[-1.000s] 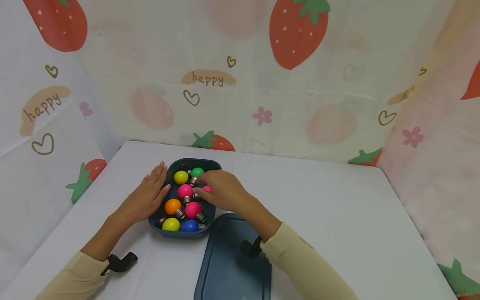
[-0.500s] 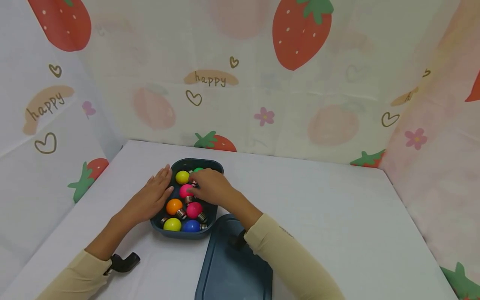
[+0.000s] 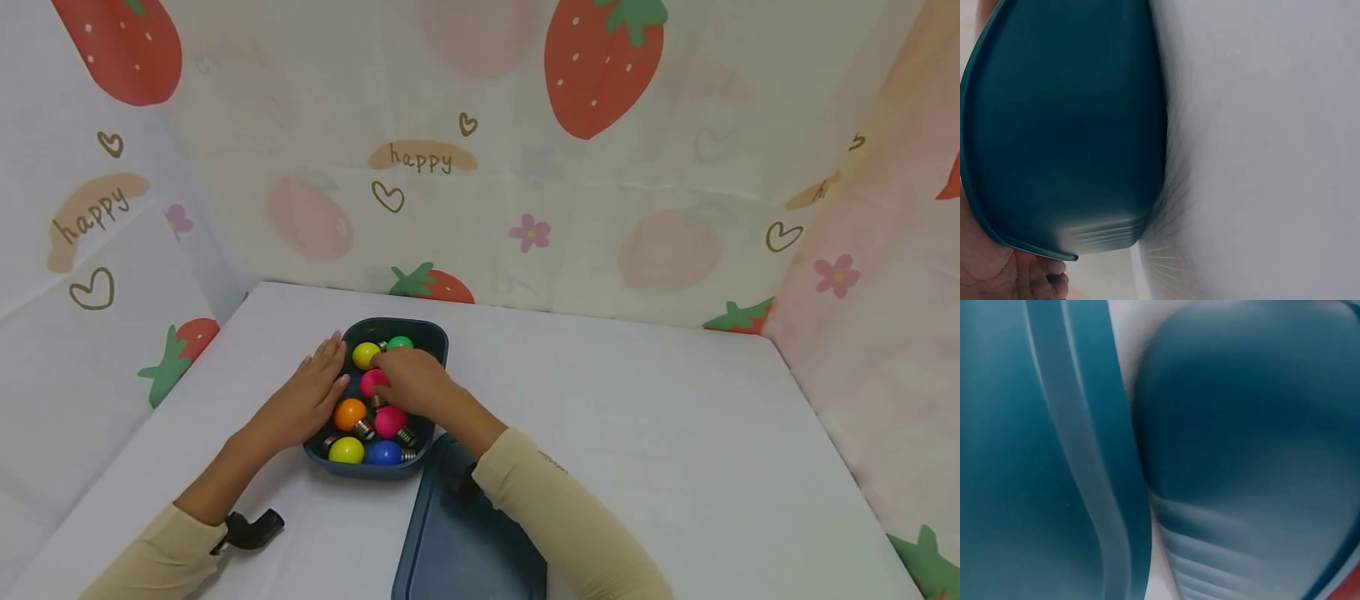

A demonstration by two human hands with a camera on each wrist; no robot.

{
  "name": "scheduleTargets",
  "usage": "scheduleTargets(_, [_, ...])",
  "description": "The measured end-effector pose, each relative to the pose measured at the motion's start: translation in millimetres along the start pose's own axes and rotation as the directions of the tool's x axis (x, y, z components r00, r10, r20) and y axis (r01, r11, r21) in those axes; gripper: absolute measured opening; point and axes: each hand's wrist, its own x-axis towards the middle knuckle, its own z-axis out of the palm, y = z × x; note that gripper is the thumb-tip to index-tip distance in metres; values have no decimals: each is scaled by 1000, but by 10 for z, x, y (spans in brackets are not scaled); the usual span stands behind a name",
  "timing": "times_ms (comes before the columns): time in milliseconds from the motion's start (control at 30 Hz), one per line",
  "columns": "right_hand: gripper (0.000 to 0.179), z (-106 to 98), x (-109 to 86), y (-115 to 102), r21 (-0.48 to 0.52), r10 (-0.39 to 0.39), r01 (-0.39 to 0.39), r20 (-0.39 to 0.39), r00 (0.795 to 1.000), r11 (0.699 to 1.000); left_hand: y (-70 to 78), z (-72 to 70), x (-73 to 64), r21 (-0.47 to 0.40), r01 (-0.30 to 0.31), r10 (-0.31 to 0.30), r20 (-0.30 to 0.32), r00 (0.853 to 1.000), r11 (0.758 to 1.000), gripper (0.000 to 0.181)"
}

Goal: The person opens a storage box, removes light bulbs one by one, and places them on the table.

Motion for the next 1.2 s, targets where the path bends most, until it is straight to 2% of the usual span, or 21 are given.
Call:
scheduleTargets(367, [42, 66, 35, -25, -54, -9, 9, 3, 1000, 999, -22, 50, 0, 8, 28, -28, -8, 1000, 1000, 61])
scheduleTargets(633, [40, 135, 90, -22, -65, 34, -33, 4, 999, 997, 0, 50, -7, 19, 30, -30, -6, 1000, 999, 62])
scheduleTargets(767, [36, 168, 117, -17, -44, 49, -49, 11, 999, 998, -3, 56, -9, 25, 28, -28, -7, 1000, 999, 62])
scheduleTargets(933, [39, 193, 120, -15, -9, 32, -31, 9, 999, 999, -6, 61, -14, 26, 30, -30, -7, 1000, 999, 62])
scheduleTargets(1200, [41, 190, 78, 12, 84, 1, 3, -49, 999, 996, 12, 46, -8, 20, 29, -29, -8, 1000, 999, 62])
